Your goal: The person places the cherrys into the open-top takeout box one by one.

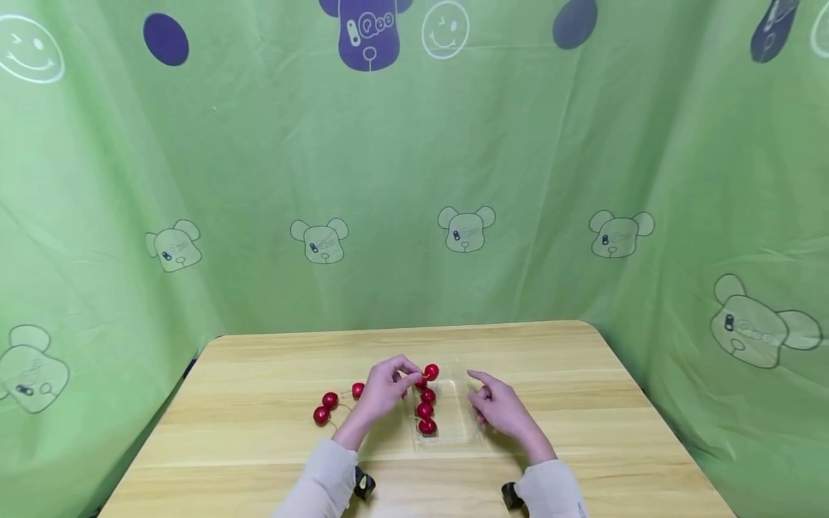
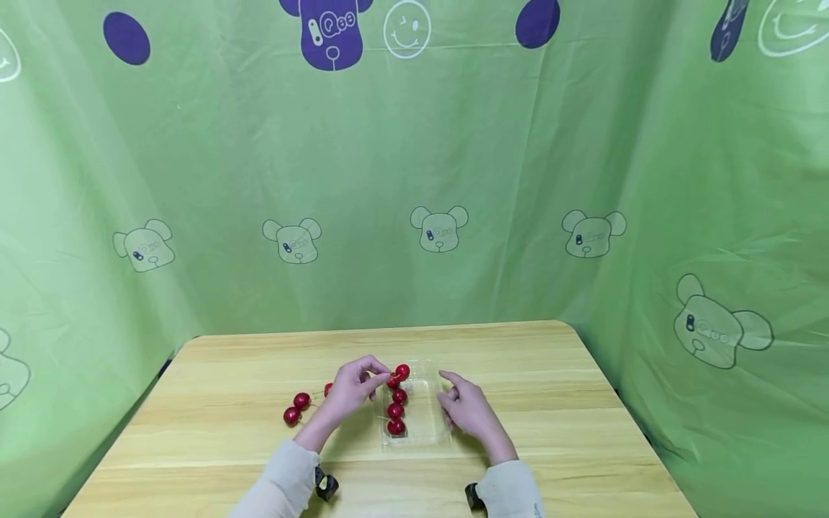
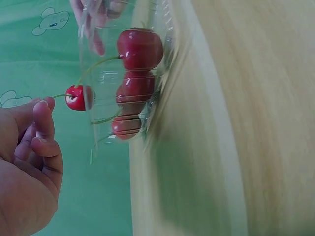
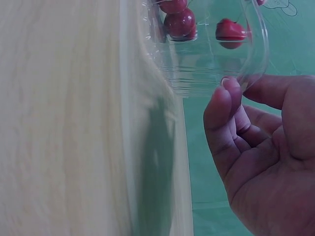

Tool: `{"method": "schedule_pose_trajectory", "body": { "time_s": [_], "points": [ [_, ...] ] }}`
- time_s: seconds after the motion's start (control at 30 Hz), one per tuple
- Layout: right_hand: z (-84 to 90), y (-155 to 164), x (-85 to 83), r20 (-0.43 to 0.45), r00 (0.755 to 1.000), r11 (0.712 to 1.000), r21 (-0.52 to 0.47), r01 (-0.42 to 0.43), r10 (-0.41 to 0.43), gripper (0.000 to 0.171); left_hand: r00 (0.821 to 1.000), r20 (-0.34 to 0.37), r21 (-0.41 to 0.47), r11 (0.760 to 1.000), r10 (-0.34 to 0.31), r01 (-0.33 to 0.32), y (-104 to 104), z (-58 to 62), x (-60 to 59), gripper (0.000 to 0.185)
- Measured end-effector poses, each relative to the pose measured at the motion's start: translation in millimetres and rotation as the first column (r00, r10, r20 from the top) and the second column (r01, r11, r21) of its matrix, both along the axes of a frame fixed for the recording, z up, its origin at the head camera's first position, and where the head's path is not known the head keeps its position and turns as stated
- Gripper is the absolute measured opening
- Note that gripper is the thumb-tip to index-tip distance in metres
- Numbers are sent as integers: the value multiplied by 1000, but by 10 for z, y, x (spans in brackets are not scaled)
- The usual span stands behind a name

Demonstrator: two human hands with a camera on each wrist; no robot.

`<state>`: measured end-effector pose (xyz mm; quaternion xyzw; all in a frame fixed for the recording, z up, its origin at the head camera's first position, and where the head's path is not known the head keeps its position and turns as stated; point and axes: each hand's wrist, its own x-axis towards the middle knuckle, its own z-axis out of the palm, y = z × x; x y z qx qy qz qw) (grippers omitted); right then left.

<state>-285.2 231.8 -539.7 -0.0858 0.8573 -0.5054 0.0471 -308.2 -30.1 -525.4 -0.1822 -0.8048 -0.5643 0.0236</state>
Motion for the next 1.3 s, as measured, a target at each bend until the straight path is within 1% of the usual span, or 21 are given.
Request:
{"method": "schedule_pose_trajectory", "body": {
  "time_s": [0.2, 0.4, 0.53, 0.87, 1.1, 1.3],
  "points": [
    [9, -5, 10, -5, 1000, 1000, -5, 1, -1, 53, 1000, 23, -15, 1000, 13, -12, 39, -5, 10, 9],
    [-3, 6, -8, -15, 1000, 1000, -3, -8, 8, 53, 999, 29, -34, 999, 26, -25, 63, -24, -13, 12],
    [-3, 5, -10, -22, 1000, 1000, 4, -9, 9, 52, 999, 27, -46, 998, 40, -39, 70, -56, -37, 10],
    [13, -21, 13, -18, 1000, 1000, 11, -12, 13, 52, 998, 40, -66, 997, 52, -49, 120, -113, -95, 8],
    [7, -34, 5, -10, 1000, 1000, 7, -11, 11, 52, 996, 58, -98, 994, 63, -57, 133, -107, -110, 12],
    [10, -48, 9, 1, 1000, 1000, 6, 3, -3, 53, 997, 34, -140, 988, 65, -59, 129, -101, -113, 7]
  ]
}}
